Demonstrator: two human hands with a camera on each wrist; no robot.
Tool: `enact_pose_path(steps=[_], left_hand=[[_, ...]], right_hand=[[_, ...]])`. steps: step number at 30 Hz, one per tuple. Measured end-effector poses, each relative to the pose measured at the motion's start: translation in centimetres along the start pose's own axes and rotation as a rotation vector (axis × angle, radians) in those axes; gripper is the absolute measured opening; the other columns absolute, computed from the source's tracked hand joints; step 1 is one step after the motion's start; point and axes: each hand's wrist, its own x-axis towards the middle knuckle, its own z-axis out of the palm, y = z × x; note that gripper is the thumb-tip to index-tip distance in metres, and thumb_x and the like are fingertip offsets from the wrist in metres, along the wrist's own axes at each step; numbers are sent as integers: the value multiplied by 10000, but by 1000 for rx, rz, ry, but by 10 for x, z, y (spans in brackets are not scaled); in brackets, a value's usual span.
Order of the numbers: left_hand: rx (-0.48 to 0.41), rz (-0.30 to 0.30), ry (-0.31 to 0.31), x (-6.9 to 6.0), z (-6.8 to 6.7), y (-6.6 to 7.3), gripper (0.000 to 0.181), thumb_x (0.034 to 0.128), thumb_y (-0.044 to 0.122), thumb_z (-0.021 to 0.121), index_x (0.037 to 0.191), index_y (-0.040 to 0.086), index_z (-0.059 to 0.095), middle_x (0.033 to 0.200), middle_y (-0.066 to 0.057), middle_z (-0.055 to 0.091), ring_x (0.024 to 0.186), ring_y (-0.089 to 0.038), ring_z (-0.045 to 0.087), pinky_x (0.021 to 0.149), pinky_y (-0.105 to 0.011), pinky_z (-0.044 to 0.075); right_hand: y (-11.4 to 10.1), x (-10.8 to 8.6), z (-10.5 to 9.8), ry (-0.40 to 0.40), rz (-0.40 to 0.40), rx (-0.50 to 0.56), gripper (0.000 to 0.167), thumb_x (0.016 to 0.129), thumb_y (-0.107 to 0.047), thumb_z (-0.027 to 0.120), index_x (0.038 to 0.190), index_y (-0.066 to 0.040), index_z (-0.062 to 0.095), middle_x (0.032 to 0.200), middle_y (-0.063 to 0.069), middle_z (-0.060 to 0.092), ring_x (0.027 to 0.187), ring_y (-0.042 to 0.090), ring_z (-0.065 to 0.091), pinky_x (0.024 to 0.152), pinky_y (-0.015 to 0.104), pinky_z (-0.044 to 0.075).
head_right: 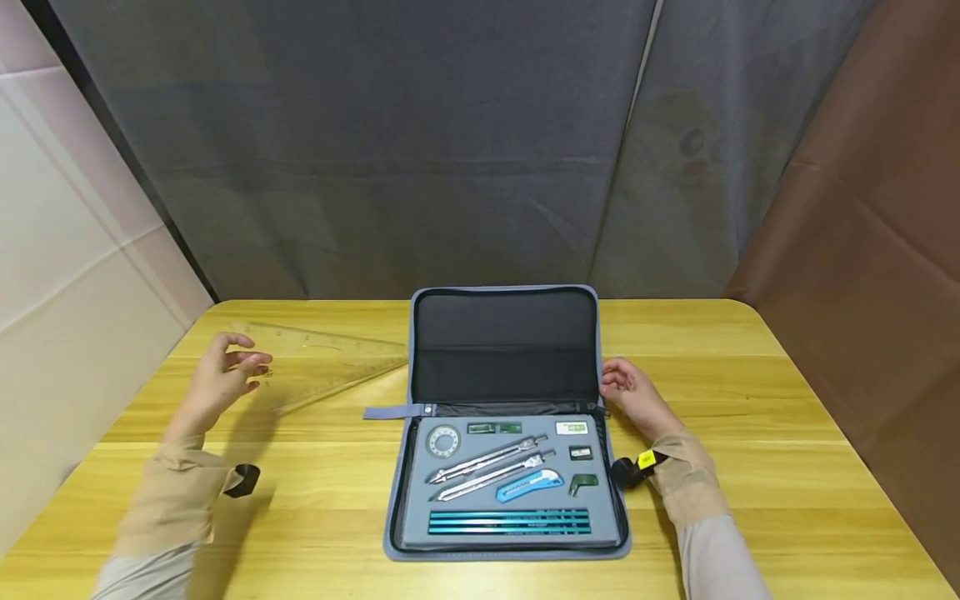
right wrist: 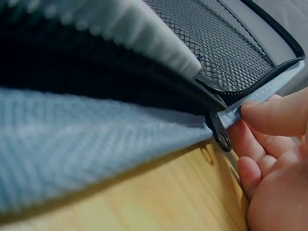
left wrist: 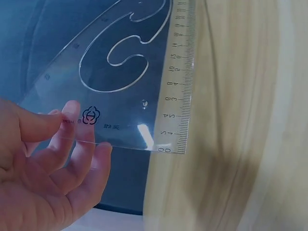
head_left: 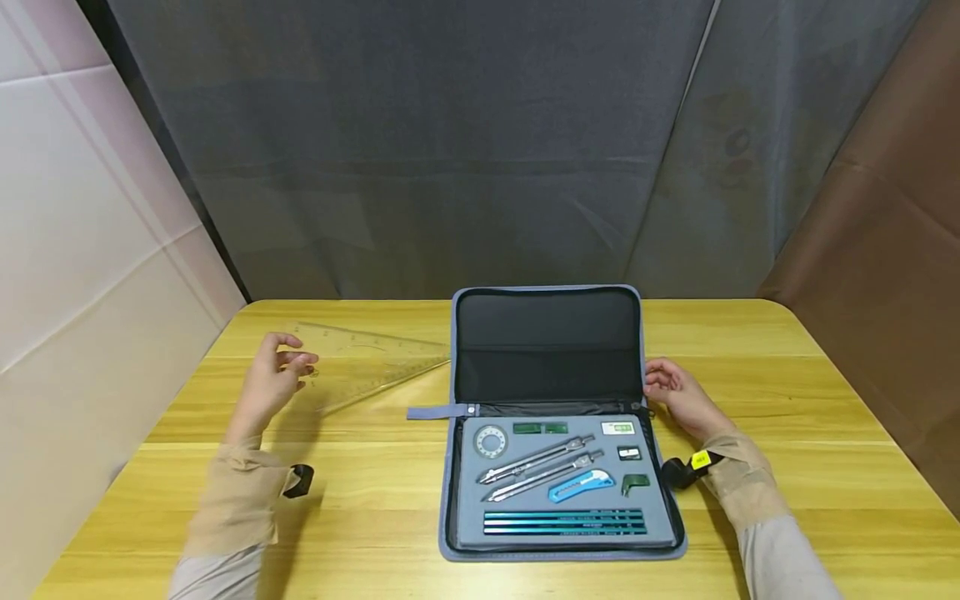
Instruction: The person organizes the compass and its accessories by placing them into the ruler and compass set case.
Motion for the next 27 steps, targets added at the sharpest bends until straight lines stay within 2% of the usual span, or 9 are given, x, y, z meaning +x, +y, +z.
enact_pose_path(steps=[4, 8, 11, 15, 18, 21, 24, 26, 27], left_hand=[[13, 7, -16, -2, -6, 0, 197, 970, 73, 357, 1118, -52, 321, 1057, -296, 560, 752, 48, 511, 644, -231, 476], [6, 4, -28, -4, -11, -2, 161, 970, 72, 352, 1090, -32, 325, 1057, -268, 566, 765, 59, 506, 656, -225, 473], [-13, -5, -39, -6, -16, -3, 151, 971, 81, 352, 1078, -22, 323, 973, -83, 605, 781, 51, 513, 668, -224, 461], [-46, -6, -49, -7, -21, -3, 162, 975, 119, 358, 1072, -7, 327, 873, 206, 531, 798, 49, 520, 687, -190, 444], [-70, 8, -46, -8, -24, -4, 119, 977, 129, 358, 1052, 38, 343, 845, 274, 508, 796, 59, 522, 672, -155, 443], [-98, 28, -47, -8, -29, -5, 57, 977, 124, 356, 1033, 114, 355, 846, 290, 514, 800, 65, 527, 662, -136, 443], [-138, 47, -62, -8, -35, -5, 73, 976, 118, 358, 1022, 175, 359, 858, 292, 524, 810, 73, 531, 665, -121, 438], [-169, 67, -74, -9, -38, -4, 89, 974, 121, 367, 1018, 198, 366, 868, 283, 535, 816, 79, 532, 669, -110, 435], [-187, 76, -76, -10, -40, -4, 96, 972, 118, 373, 1015, 204, 372, 870, 274, 544, 816, 80, 536, 670, -105, 436]], right_hand=[[-1, 0, 0, 30, 18, -36, 199, 852, 106, 472, 1035, 39, 429, 787, -65, 500, 733, 42, 468, 670, 155, 410], [-1, -1, 0, 42, 29, -51, 310, 850, 120, 468, 1149, 110, 386, 790, -67, 499, 729, 42, 461, 662, 153, 409], [-2, -2, -1, 39, 33, -49, 390, 850, 123, 465, 1222, 122, 350, 793, -73, 505, 730, 44, 463, 664, 152, 411], [-2, -2, -1, 44, 19, -39, 372, 834, 143, 458, 1190, 126, 353, 776, -77, 505, 715, 42, 462, 651, 154, 406], [-1, -2, -1, 45, 1, -24, 337, 822, 159, 453, 1146, 118, 370, 765, -79, 510, 705, 38, 464, 643, 153, 404], [0, -2, -1, 43, -13, -11, 306, 815, 164, 449, 1102, 62, 415, 762, -79, 509, 702, 32, 463, 643, 147, 400], [1, -1, -2, 42, -24, -5, 308, 807, 170, 447, 1052, -15, 450, 762, -75, 503, 700, 28, 461, 643, 141, 396], [1, -1, -2, 42, -31, -12, 305, 803, 171, 448, 1034, -29, 451, 764, -71, 496, 697, 28, 457, 642, 141, 393], [1, 0, -2, 43, -31, -19, 293, 803, 171, 450, 1041, 0, 441, 766, -69, 494, 697, 29, 455, 642, 143, 392]])
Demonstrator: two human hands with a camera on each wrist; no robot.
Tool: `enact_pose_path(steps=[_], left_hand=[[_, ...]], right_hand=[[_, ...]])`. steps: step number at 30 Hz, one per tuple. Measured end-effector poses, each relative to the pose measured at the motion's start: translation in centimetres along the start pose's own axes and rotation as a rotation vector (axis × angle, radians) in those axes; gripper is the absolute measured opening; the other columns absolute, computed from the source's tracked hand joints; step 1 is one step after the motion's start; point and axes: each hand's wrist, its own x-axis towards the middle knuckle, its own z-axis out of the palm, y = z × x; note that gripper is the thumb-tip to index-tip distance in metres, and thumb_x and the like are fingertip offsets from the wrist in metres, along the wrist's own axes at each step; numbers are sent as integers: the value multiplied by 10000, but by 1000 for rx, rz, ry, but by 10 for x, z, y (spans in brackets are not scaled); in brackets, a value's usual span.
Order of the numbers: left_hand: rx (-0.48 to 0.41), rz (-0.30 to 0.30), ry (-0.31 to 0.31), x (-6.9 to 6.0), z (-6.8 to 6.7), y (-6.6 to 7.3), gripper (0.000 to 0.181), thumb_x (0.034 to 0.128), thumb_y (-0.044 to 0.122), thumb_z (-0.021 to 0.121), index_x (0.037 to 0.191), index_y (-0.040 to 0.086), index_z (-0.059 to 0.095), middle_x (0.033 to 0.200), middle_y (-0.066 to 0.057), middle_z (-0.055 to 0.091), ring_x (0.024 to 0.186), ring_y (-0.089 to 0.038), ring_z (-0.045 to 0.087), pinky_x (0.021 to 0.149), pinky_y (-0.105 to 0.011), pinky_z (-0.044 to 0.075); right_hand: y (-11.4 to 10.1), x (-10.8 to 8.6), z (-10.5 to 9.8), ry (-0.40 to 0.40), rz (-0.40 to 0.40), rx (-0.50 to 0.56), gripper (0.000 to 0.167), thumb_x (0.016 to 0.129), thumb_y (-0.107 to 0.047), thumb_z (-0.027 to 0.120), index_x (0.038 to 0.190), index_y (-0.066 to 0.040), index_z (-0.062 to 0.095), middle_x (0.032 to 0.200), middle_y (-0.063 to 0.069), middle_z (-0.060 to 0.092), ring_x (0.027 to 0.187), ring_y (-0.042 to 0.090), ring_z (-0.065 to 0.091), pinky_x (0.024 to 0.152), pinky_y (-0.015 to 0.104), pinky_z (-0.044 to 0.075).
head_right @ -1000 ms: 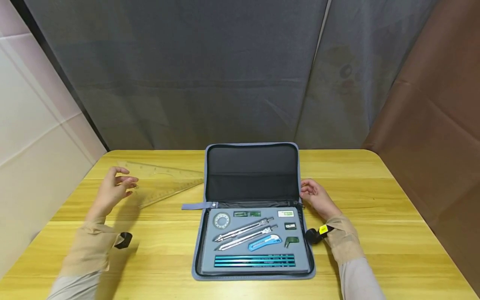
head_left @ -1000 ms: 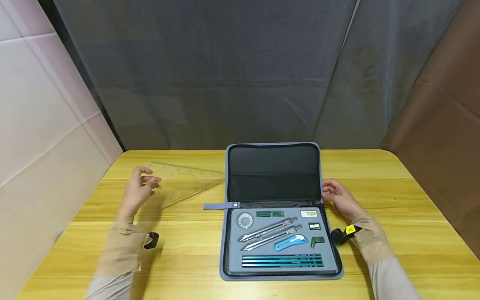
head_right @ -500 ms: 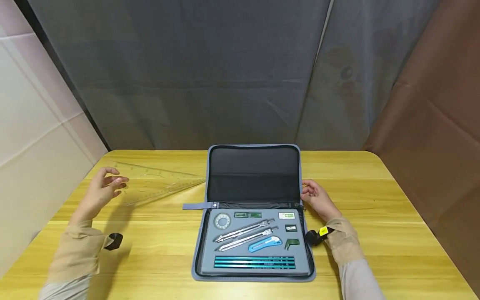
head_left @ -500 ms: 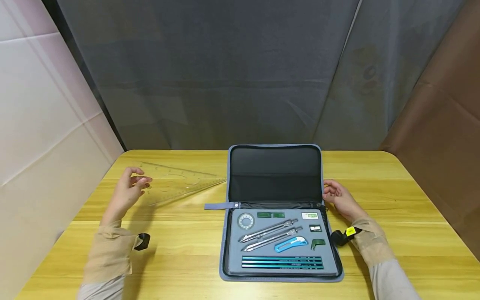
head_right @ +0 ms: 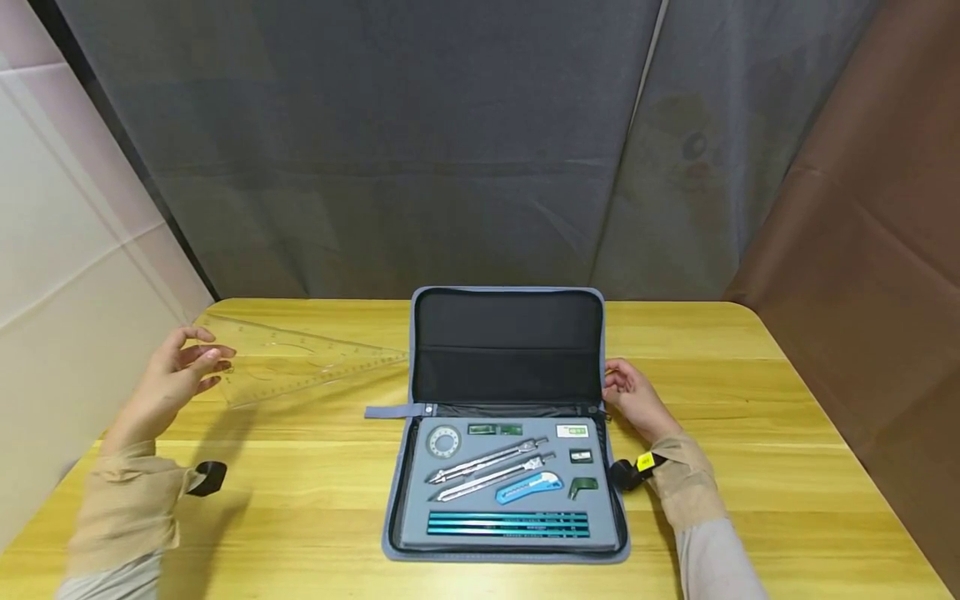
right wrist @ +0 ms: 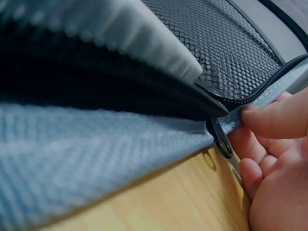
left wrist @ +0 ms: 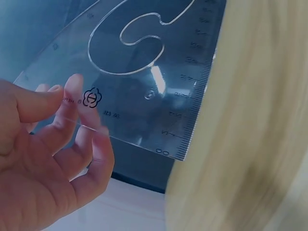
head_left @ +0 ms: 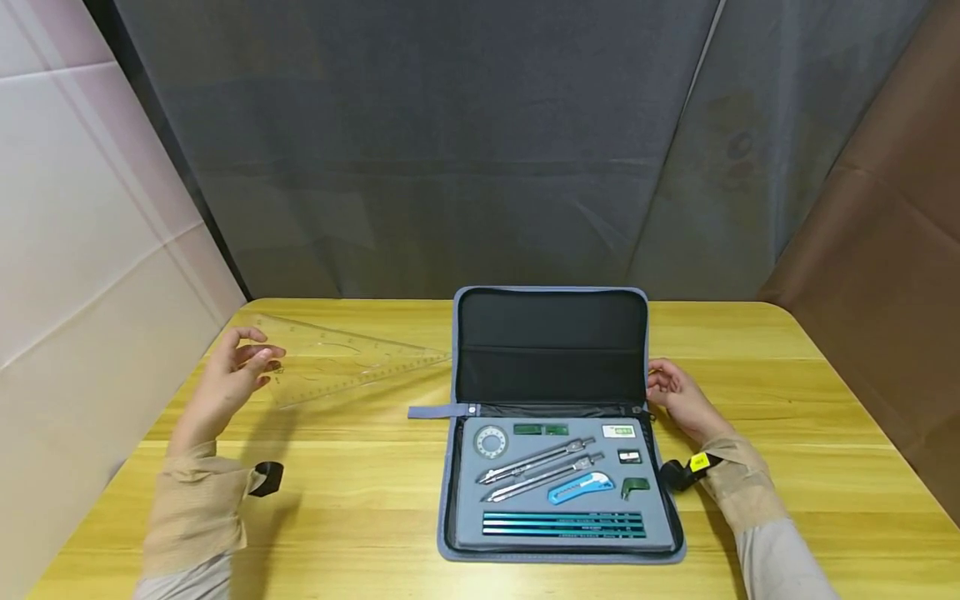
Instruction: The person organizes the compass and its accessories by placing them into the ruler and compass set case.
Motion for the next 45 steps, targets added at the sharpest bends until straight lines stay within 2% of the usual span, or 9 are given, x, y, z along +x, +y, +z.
enact_pose_path(steps=[6, 10, 14, 18, 23, 27, 31, 36, 45], left_hand=[[-119, 75, -32, 0, -4, 10, 152, 953, 61, 405, 1010, 202, 412, 889, 201, 600, 806, 52, 572, 666, -102, 454], [-189, 114, -40, 0, -7, 19, 186, 940, 20, 414, 1013, 190, 430, 885, 167, 621, 792, 32, 588, 665, -100, 460], [-238, 124, -8, -3, -18, 24, 201, 932, 3, 425, 1018, 184, 441, 883, 150, 633, 787, 34, 596, 658, -88, 460], [-337, 105, 3, -7, -29, 24, 182, 924, 4, 442, 1021, 158, 446, 896, 113, 644, 795, 12, 607, 656, -99, 470], [-418, 103, -15, -12, -37, 20, 176, 916, -3, 456, 1034, 127, 446, 919, 71, 643, 817, -19, 612, 666, -118, 485], [-425, 131, -49, -12, -36, 22, 193, 917, -10, 454, 1059, 119, 442, 942, 45, 632, 831, -28, 612, 685, -123, 488], [-443, 152, -78, -4, -26, 26, 195, 917, -14, 449, 1057, 119, 427, 943, 31, 628, 834, -38, 611, 692, -135, 494], [-457, 170, -116, 13, -4, 33, 199, 919, -15, 440, 1043, 138, 410, 942, 28, 625, 834, -54, 611, 693, -151, 501], [-212, 138, -148, 39, 38, 47, 108, 947, 95, 438, 1030, 144, 390, 972, 55, 584, 870, -53, 583, 727, -177, 501]], right_hand=[[0, 0, -1, -4, -6, -27, 280, 805, 172, 448, 1064, 75, 402, 779, -63, 494, 702, 38, 454, 645, 151, 395], [0, -1, 0, -2, 4, -38, 284, 808, 173, 446, 1063, 50, 418, 795, -51, 495, 708, 48, 458, 649, 152, 403], [0, -1, 2, -12, 5, -41, 289, 816, 165, 448, 1087, 76, 405, 807, -39, 487, 716, 57, 452, 655, 159, 402], [-1, -1, 3, -8, 15, -45, 303, 821, 166, 439, 1112, 113, 375, 812, -27, 472, 719, 61, 441, 653, 159, 395], [1, 0, 4, -16, 8, -25, 276, 819, 166, 444, 1064, 40, 430, 801, -42, 486, 716, 63, 452, 649, 159, 402], [3, 0, 4, -25, -1, -10, 295, 816, 169, 449, 1034, -30, 465, 796, -52, 500, 712, 63, 463, 648, 161, 408], [3, 1, 4, -26, 0, -19, 288, 820, 163, 450, 1052, -7, 462, 801, -51, 509, 714, 68, 468, 651, 167, 412], [4, 2, 5, -24, 4, -22, 283, 819, 164, 451, 1062, 20, 454, 807, -38, 516, 718, 73, 472, 655, 172, 414], [5, 3, 6, -23, -23, 9, 297, 799, 177, 444, 1013, -26, 483, 775, -65, 529, 706, 50, 483, 650, 159, 408]])
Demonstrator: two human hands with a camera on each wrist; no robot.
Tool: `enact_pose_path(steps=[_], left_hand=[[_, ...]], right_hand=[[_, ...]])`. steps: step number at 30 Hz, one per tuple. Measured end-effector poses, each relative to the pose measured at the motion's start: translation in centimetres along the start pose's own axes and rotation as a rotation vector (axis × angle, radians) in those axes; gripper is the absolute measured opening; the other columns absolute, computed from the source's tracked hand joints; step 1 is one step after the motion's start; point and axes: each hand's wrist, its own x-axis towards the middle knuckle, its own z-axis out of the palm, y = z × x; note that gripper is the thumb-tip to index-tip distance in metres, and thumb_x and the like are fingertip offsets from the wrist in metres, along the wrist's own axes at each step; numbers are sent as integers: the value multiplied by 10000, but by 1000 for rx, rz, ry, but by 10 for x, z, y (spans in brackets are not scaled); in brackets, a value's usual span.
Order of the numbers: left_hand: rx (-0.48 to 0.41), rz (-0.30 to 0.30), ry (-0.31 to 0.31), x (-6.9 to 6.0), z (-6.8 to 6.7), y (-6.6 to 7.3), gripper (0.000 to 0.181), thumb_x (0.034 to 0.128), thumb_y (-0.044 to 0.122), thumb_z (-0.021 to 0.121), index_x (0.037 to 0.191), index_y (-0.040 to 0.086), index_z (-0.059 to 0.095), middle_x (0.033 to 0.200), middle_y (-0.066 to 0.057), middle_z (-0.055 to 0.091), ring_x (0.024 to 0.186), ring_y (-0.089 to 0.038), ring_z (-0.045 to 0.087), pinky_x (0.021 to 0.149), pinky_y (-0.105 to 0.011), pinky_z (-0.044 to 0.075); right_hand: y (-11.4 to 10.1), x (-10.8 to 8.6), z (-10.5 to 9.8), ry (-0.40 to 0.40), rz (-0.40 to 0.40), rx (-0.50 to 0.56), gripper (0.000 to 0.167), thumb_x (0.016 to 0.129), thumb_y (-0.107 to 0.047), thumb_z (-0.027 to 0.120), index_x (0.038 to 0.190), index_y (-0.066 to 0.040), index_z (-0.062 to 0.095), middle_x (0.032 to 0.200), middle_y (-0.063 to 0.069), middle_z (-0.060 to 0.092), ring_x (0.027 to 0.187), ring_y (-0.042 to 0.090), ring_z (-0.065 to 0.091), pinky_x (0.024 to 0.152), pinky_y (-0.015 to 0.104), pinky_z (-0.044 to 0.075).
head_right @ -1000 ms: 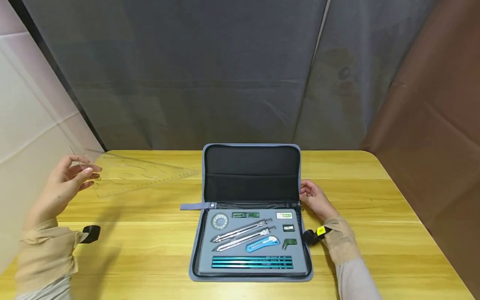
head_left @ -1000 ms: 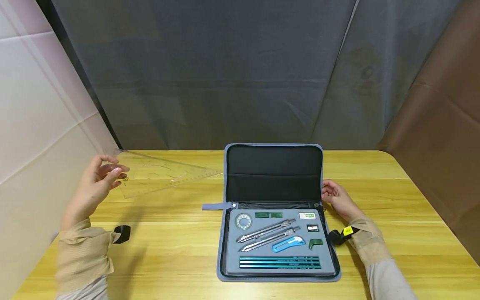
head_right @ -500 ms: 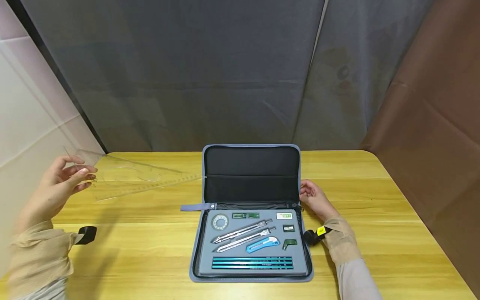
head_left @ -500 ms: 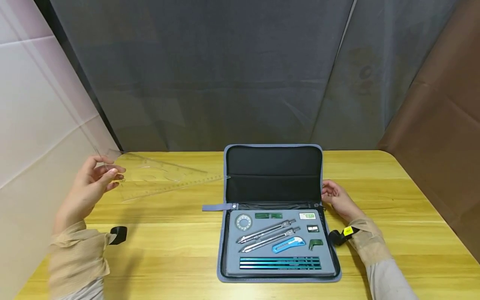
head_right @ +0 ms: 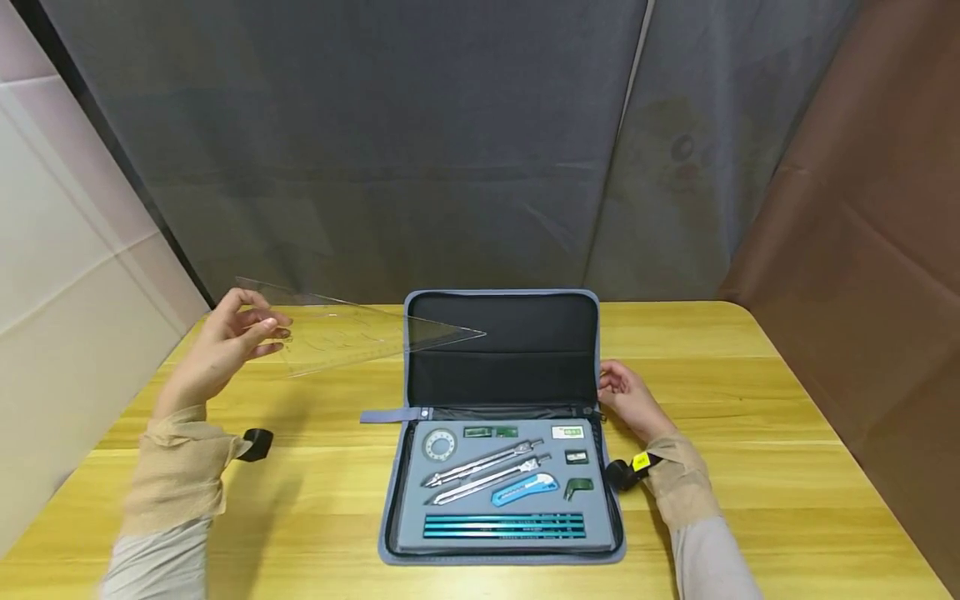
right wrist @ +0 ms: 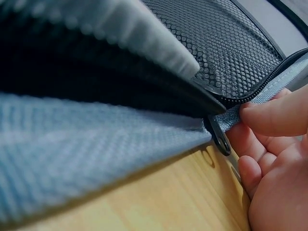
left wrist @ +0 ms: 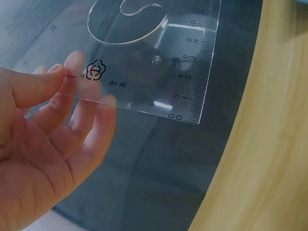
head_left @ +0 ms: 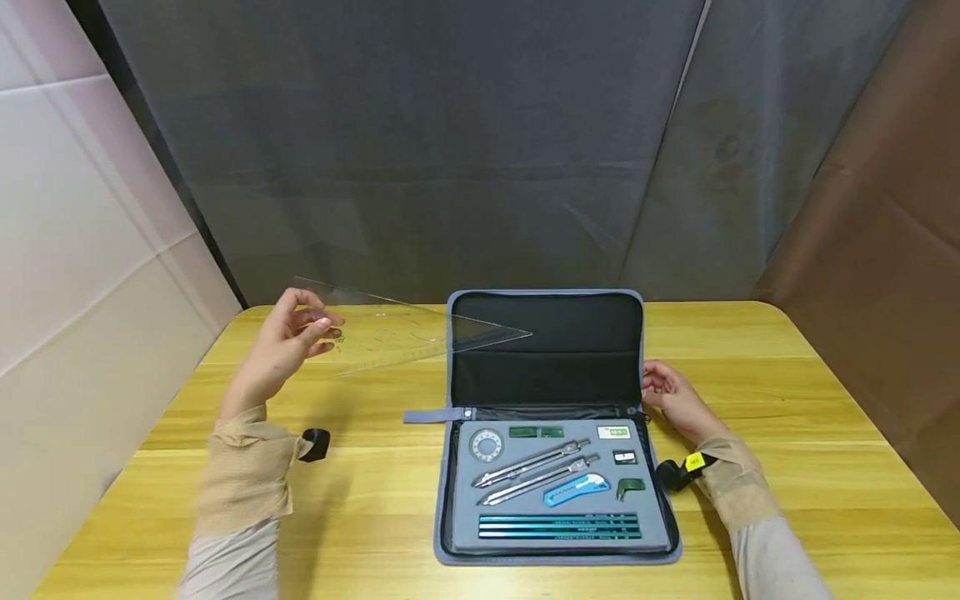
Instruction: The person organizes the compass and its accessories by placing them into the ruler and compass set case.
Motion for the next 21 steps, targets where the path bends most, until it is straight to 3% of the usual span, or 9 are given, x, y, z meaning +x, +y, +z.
enact_pose_path(steps=[7, 10, 13, 15, 21], left_hand=[[61, 6, -7, 23, 27, 1, 90, 954, 121, 427, 1014, 91, 367, 1000, 11, 567, 920, -143, 575, 765, -212, 501], [57, -1, -8, 34, 41, 3, 120, 948, 104, 434, 1022, 51, 355, 1007, -24, 568, 948, -212, 577, 813, -298, 507], [46, -8, -13, 43, 55, 4, 166, 937, 82, 454, 1041, 12, 345, 1018, -93, 566, 966, -273, 577, 851, -399, 490], [35, -11, -15, 48, 63, 5, 196, 927, 67, 471, 1054, -9, 342, 1030, -151, 561, 947, -246, 586, 865, -443, 474], [11, -15, -9, 60, 84, 7, 208, 907, 36, 502, 1049, -16, 358, 1075, -256, 544, 932, -259, 586, 861, -457, 474]], right_hand=[[-1, -1, 0, 8, 4, -6, 281, 793, 185, 439, 1058, 94, 427, 768, -56, 516, 700, 52, 476, 645, 159, 404], [-2, -1, 0, 14, 12, -19, 291, 796, 180, 443, 1079, 124, 401, 773, -49, 512, 702, 55, 471, 648, 161, 404], [-1, -1, 1, 16, 19, -26, 291, 797, 179, 444, 1079, 118, 403, 777, -45, 514, 702, 56, 473, 648, 165, 409], [-1, -1, 2, 20, 21, -27, 294, 797, 181, 444, 1081, 117, 403, 777, -43, 514, 702, 55, 471, 647, 164, 408], [0, -2, 3, 29, 30, -18, 289, 791, 191, 438, 1069, 118, 402, 769, -43, 512, 696, 54, 471, 642, 163, 406]])
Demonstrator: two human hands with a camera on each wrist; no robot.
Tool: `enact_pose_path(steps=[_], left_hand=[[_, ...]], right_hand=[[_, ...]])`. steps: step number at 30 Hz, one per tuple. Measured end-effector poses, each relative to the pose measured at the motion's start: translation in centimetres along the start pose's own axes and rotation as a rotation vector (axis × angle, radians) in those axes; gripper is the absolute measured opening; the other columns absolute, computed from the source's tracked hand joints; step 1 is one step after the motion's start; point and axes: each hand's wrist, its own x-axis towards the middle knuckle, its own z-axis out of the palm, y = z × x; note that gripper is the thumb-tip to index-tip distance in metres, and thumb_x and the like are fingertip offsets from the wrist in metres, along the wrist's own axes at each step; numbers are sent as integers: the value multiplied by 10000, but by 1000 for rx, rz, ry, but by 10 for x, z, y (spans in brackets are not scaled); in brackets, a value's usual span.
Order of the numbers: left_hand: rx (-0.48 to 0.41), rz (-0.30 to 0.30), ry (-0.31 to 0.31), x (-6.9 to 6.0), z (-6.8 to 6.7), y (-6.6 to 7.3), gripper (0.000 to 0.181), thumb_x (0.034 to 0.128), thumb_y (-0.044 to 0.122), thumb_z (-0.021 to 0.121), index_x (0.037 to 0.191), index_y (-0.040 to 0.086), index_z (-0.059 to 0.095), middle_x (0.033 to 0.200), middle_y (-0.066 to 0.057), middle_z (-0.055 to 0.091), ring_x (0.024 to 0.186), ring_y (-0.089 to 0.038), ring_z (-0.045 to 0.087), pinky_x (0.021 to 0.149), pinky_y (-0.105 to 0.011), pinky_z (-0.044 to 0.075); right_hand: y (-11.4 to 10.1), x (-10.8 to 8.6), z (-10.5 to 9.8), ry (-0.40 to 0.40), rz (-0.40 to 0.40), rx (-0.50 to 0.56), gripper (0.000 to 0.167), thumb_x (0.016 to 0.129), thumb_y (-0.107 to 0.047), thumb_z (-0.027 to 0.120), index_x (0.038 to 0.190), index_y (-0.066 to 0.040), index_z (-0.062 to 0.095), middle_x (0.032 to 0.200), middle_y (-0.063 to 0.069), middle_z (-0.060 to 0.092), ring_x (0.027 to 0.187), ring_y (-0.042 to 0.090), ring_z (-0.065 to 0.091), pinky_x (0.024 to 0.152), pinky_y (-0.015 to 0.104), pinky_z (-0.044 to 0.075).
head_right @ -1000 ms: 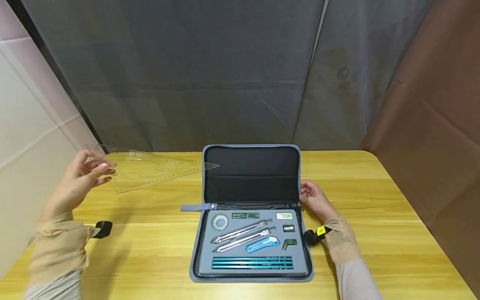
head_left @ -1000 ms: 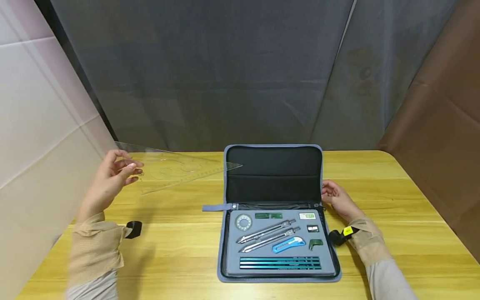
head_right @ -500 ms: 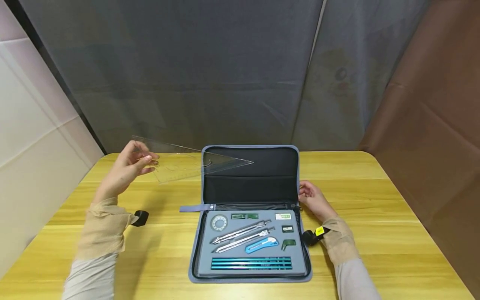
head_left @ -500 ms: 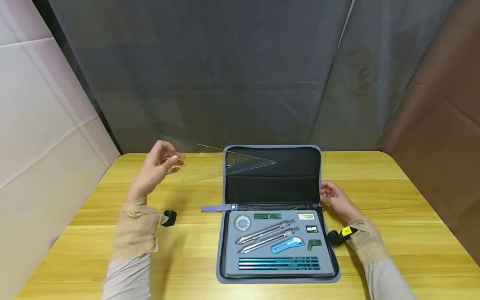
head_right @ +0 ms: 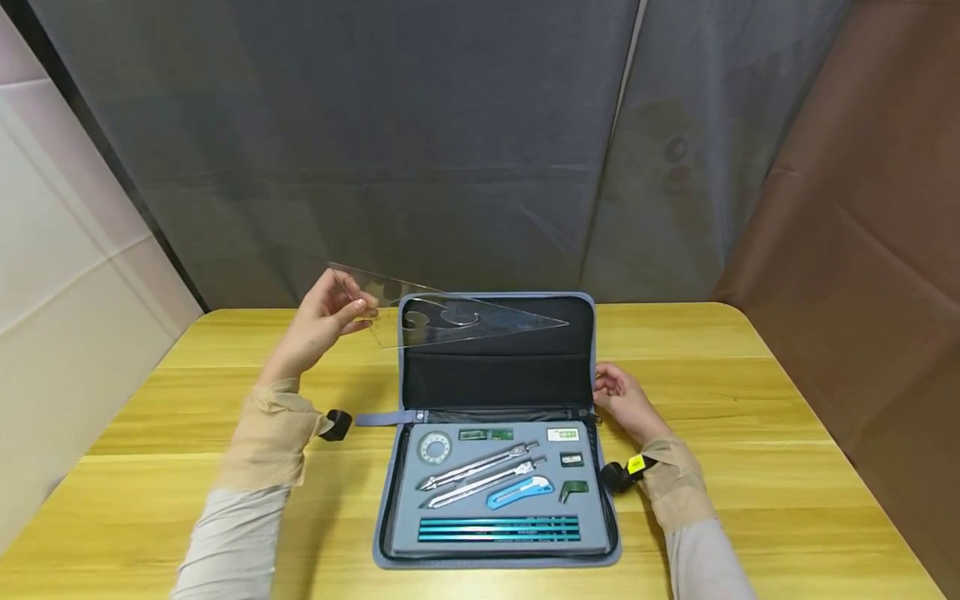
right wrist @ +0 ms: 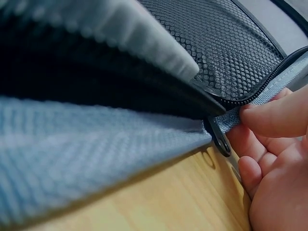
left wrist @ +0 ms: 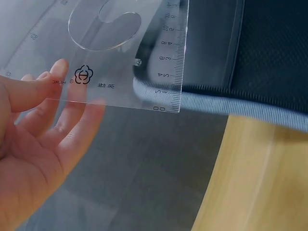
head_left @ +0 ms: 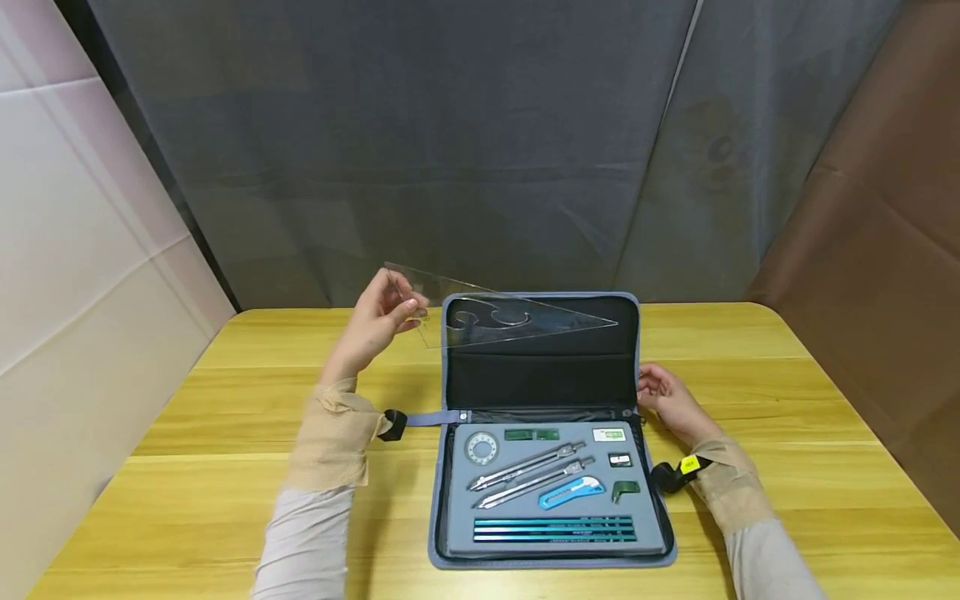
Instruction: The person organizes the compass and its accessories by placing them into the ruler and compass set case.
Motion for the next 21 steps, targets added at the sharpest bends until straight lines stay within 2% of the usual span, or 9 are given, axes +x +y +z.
enact_pose_path(steps=[6, 9, 13, 14, 17, 20, 21], left_hand=[[-34, 14, -10, 10, 15, 2, 161, 908, 6, 486, 1014, -3, 364, 1062, -264, 552, 960, -365, 567, 842, -477, 479], [-37, 11, -18, 14, 21, 1, 141, 909, -7, 478, 997, -2, 369, 1045, -253, 555, 958, -386, 569, 833, -484, 482], [-25, 1, -31, 17, 28, -3, 131, 910, -9, 475, 994, 6, 375, 1032, -222, 560, 943, -346, 581, 829, -470, 488], [-23, -3, -32, 18, 29, -4, 131, 910, -9, 475, 994, 10, 376, 1030, -215, 561, 936, -334, 581, 830, -463, 490], [-11, -7, -34, 18, 32, -7, 131, 913, -1, 473, 1000, 15, 376, 1029, -204, 564, 914, -312, 582, 819, -445, 499], [13, -8, -33, 18, 34, -9, 124, 918, 11, 470, 998, 19, 376, 1024, -199, 569, 892, -292, 578, 791, -421, 511], [22, -5, -31, 18, 35, -9, 118, 920, 13, 467, 995, 20, 376, 1021, -197, 572, 888, -287, 577, 780, -413, 514]], right_hand=[[-4, -4, 2, 10, -4, 4, 281, 796, 184, 450, 1044, 51, 443, 776, -67, 520, 709, 48, 475, 656, 154, 409], [-5, -4, 5, 10, -31, 13, 271, 793, 174, 465, 1037, 56, 452, 783, -61, 522, 713, 53, 473, 658, 157, 409], [3, -2, 5, -9, -115, 70, 265, 776, 126, 509, 1029, 49, 481, 787, -35, 523, 703, 62, 468, 637, 163, 403], [12, 1, 3, -35, -165, 111, 275, 779, 116, 521, 1037, 24, 500, 791, -28, 531, 699, 64, 473, 623, 160, 399], [16, 2, 3, -60, -197, 141, 272, 779, 83, 548, 1031, -15, 517, 798, -29, 535, 706, 62, 475, 622, 160, 399], [13, 1, 6, -37, -157, 97, 283, 783, 107, 525, 1054, 35, 486, 806, -33, 531, 715, 64, 479, 629, 160, 408], [5, -2, 9, -9, -106, 54, 280, 779, 116, 512, 1050, 68, 460, 803, -36, 521, 717, 63, 473, 640, 161, 412]])
